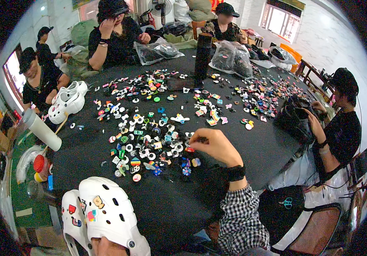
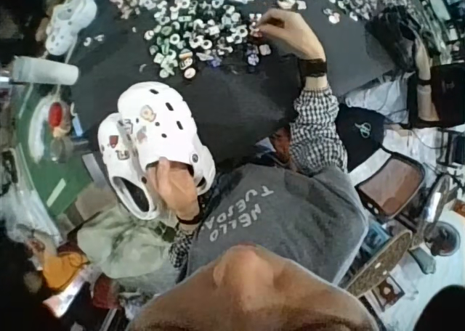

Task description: Attach decorative charms into the holes of plastic clogs to decorate them.

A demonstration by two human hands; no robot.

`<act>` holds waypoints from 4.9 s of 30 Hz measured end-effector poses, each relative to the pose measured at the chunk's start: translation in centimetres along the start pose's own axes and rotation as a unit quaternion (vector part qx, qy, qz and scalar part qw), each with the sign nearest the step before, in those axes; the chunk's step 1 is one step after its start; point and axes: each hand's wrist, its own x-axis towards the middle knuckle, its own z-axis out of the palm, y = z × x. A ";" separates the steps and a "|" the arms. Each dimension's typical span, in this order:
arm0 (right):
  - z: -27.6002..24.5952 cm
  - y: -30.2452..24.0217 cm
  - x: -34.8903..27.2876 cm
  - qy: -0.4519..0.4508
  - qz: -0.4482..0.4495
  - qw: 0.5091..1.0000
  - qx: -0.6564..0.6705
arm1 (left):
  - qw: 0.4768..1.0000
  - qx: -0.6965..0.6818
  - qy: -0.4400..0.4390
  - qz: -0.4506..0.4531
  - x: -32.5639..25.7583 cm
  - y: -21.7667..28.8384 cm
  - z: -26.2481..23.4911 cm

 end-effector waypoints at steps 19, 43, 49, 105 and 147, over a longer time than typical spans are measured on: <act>0.3 1.1 -0.3 -0.136 -0.097 0.984 -0.061 | 0.472 -0.791 0.236 -0.309 0.2 2.7 2.1; 0.0 -1.1 -0.9 -0.164 0.065 0.976 -0.124 | 0.722 -0.670 0.034 -0.172 0.4 1.8 2.3; 0.2 -0.2 -0.8 -0.153 0.085 0.976 -0.129 | 0.776 -0.597 0.063 -0.194 -0.1 2.1 2.6; 8.8 -15.9 -12.0 -0.142 -0.113 0.982 0.044 | 0.949 -0.284 -0.075 -0.117 -2.3 4.6 1.9; 15.4 -12.1 -26.4 0.053 -0.146 0.988 0.016 | 0.861 -0.476 -0.050 -0.173 -13.6 1.6 5.1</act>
